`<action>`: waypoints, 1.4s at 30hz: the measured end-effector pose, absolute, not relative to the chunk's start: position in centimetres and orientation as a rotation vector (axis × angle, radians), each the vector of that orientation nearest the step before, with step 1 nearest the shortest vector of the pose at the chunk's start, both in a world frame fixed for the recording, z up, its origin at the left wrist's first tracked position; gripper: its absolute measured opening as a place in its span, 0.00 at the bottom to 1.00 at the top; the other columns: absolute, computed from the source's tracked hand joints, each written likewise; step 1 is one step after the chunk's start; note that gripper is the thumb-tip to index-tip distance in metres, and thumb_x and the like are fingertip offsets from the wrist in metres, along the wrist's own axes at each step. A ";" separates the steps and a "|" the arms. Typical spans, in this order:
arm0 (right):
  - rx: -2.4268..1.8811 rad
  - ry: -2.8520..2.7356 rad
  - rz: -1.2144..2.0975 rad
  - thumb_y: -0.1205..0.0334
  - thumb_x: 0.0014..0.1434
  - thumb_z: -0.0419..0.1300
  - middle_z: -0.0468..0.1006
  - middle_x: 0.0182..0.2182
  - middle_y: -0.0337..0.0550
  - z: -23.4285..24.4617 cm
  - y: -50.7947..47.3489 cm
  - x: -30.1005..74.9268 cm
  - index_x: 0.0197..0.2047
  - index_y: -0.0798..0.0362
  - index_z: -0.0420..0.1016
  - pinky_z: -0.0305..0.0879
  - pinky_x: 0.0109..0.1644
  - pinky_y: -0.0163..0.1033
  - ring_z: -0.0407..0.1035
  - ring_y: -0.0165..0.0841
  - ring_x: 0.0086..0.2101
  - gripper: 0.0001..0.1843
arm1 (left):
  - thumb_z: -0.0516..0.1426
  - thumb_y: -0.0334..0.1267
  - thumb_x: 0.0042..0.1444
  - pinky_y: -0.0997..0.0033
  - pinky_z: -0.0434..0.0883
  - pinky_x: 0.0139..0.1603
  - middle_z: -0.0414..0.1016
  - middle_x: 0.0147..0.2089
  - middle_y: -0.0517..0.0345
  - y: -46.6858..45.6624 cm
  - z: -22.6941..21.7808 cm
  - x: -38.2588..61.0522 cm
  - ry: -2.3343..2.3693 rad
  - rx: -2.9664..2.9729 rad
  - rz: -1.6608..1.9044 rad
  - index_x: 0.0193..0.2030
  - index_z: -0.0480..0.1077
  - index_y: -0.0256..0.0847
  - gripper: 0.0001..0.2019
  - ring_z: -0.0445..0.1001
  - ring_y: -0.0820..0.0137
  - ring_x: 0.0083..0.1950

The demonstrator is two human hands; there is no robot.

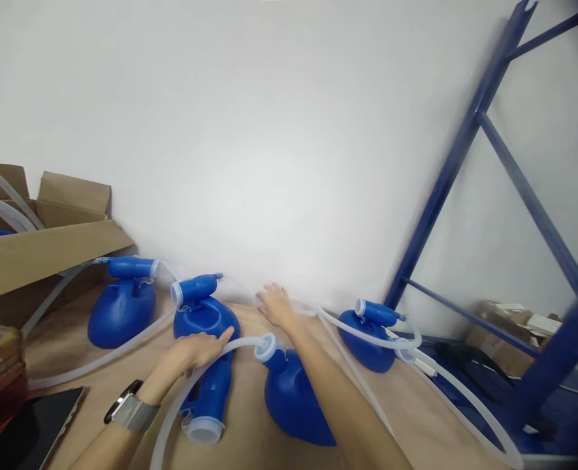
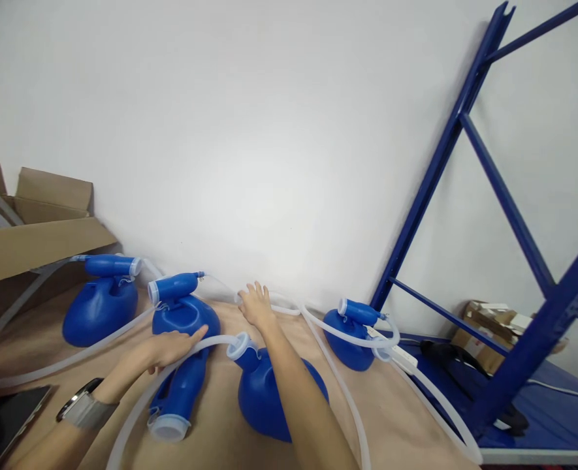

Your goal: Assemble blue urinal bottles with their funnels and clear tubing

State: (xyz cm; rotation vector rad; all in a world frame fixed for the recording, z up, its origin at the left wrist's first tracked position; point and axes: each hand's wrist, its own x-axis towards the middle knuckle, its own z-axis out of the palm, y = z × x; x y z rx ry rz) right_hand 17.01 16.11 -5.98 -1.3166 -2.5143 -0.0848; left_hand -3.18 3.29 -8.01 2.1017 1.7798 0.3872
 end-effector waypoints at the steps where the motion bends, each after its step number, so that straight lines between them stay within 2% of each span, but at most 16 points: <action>1: -1.289 -2.533 -0.102 0.55 0.70 0.63 0.75 0.59 0.49 -6.1 16.2 16.8 0.61 0.52 0.73 0.75 0.56 0.55 0.75 0.43 0.52 0.19 | 0.43 0.58 0.72 0.65 0.73 0.28 0.72 0.19 0.59 3.6 -8.2 -3.3 1.803 2.037 0.307 0.35 0.80 0.37 0.32 0.74 0.66 0.18; 4: -1.209 -2.545 -0.106 0.55 0.70 0.63 0.76 0.57 0.49 -5.4 15.9 17.5 0.60 0.53 0.73 0.76 0.53 0.53 0.76 0.42 0.51 0.19 | 0.56 0.54 0.70 0.66 0.78 0.35 0.79 0.37 0.58 4.3 -8.6 -3.1 1.797 1.888 0.084 0.47 0.76 0.36 0.20 0.79 0.68 0.32; 6: -1.156 -2.498 -0.084 0.56 0.71 0.62 0.77 0.55 0.49 -4.0 15.2 19.2 0.59 0.52 0.74 0.74 0.56 0.53 0.75 0.41 0.51 0.16 | 0.60 0.50 0.69 0.64 0.80 0.39 0.79 0.45 0.55 4.5 -8.8 -2.7 1.757 1.841 0.000 0.53 0.74 0.37 0.17 0.80 0.68 0.39; 9: -1.109 -2.324 -0.058 0.59 0.75 0.53 0.79 0.52 0.50 -1.9 12.8 23.1 0.59 0.49 0.74 0.67 0.63 0.49 0.72 0.41 0.54 0.15 | 0.62 0.49 0.66 0.63 0.80 0.40 0.80 0.46 0.54 4.2 -8.9 -2.1 1.687 1.871 -0.006 0.51 0.75 0.37 0.17 0.81 0.66 0.41; 12: -1.092 -2.126 -0.050 0.57 0.76 0.45 0.74 0.54 0.53 -1.1 8.5 27.6 0.66 0.50 0.68 0.67 0.60 0.49 0.69 0.43 0.54 0.21 | 0.72 0.52 0.47 0.62 0.78 0.40 0.83 0.42 0.53 3.6 -8.8 -1.5 1.632 1.960 0.091 0.41 0.79 0.38 0.22 0.82 0.54 0.44; 15: -0.916 -1.922 0.058 0.50 0.75 0.48 0.74 0.45 0.48 -1.7 4.1 31.0 0.62 0.47 0.73 0.70 0.53 0.46 0.71 0.42 0.45 0.21 | 0.75 0.49 0.31 0.62 0.77 0.37 0.84 0.38 0.52 3.5 -8.5 -1.3 1.641 1.992 0.196 0.35 0.80 0.41 0.24 0.82 0.48 0.44; 19: -0.677 -1.975 0.123 0.52 0.75 0.52 0.74 0.42 0.44 -2.1 1.0 32.5 0.66 0.40 0.72 0.70 0.48 0.42 0.71 0.39 0.43 0.20 | 0.67 0.56 0.43 0.64 0.77 0.37 0.83 0.40 0.50 3.9 -7.1 -2.3 1.816 1.951 0.435 0.36 0.78 0.41 0.20 0.83 0.49 0.45; 22: -0.628 -2.054 0.148 0.55 0.77 0.49 0.75 0.45 0.43 -1.6 0.6 32.2 0.73 0.35 0.63 0.70 0.51 0.41 0.71 0.38 0.46 0.24 | 0.55 0.66 0.55 0.62 0.77 0.34 0.81 0.33 0.47 3.7 -4.9 -4.5 1.963 1.876 0.592 0.34 0.76 0.40 0.28 0.83 0.49 0.40; 24: -0.650 -2.109 0.185 0.54 0.78 0.47 0.77 0.45 0.42 -1.4 0.8 31.9 0.74 0.35 0.62 0.70 0.52 0.41 0.71 0.37 0.46 0.24 | 0.50 0.70 0.58 0.59 0.78 0.36 0.82 0.34 0.47 2.9 -3.1 -6.1 2.042 1.780 0.761 0.37 0.77 0.40 0.32 0.83 0.48 0.41; 27: -0.714 -2.156 0.266 0.48 0.77 0.48 0.81 0.47 0.44 -1.7 1.5 31.4 0.68 0.42 0.71 0.71 0.53 0.42 0.74 0.38 0.46 0.23 | 0.55 0.67 0.58 0.57 0.78 0.49 0.84 0.43 0.50 0.5 -0.6 -7.1 1.913 1.570 1.217 0.44 0.78 0.41 0.29 0.81 0.49 0.51; 30: -0.774 -2.183 0.324 0.40 0.74 0.50 0.84 0.44 0.46 -2.2 2.2 30.6 0.53 0.48 0.80 0.72 0.50 0.42 0.77 0.40 0.44 0.25 | 0.59 0.64 0.56 0.57 0.75 0.58 0.83 0.53 0.51 -2.3 0.9 -5.3 1.766 1.464 1.451 0.48 0.78 0.41 0.28 0.77 0.50 0.58; 31: -0.771 -2.206 0.336 0.39 0.73 0.50 0.85 0.42 0.45 -2.3 2.3 30.3 0.50 0.49 0.81 0.72 0.49 0.43 0.77 0.39 0.42 0.26 | 0.61 0.64 0.53 0.57 0.75 0.58 0.82 0.53 0.51 -3.0 1.2 -4.1 1.767 1.484 1.420 0.47 0.78 0.41 0.28 0.77 0.49 0.57; 33: -0.727 -2.273 0.350 0.38 0.73 0.50 0.85 0.40 0.45 -2.2 2.2 29.7 0.48 0.49 0.81 0.71 0.49 0.43 0.77 0.39 0.40 0.27 | 0.64 0.62 0.50 0.60 0.75 0.52 0.82 0.45 0.54 -4.0 1.7 -1.1 1.622 1.725 1.118 0.45 0.76 0.42 0.26 0.78 0.52 0.50; 35: -0.676 -2.327 0.344 0.40 0.74 0.49 0.85 0.43 0.46 -1.9 1.8 29.2 0.52 0.49 0.80 0.70 0.51 0.43 0.77 0.39 0.43 0.26 | 0.65 0.56 0.51 0.65 0.74 0.43 0.78 0.35 0.62 -4.4 2.1 1.8 1.403 1.864 0.779 0.48 0.71 0.45 0.23 0.76 0.61 0.40; 39: -0.601 -2.406 0.281 0.42 0.76 0.45 0.81 0.54 0.51 -1.4 0.7 29.2 0.68 0.50 0.69 0.68 0.56 0.46 0.75 0.41 0.51 0.29 | 0.67 0.46 0.48 0.71 0.67 0.39 0.69 0.34 0.69 -3.7 2.5 5.1 1.225 1.854 0.597 0.48 0.64 0.48 0.23 0.67 0.68 0.37; 42: -0.549 -2.499 0.153 0.41 0.76 0.44 0.82 0.46 0.49 -1.8 0.5 29.1 0.70 0.49 0.66 0.68 0.49 0.46 0.75 0.41 0.44 0.30 | 0.67 0.44 0.48 0.72 0.66 0.39 0.68 0.34 0.69 -2.7 1.8 5.4 1.042 1.755 0.571 0.46 0.62 0.47 0.23 0.66 0.70 0.37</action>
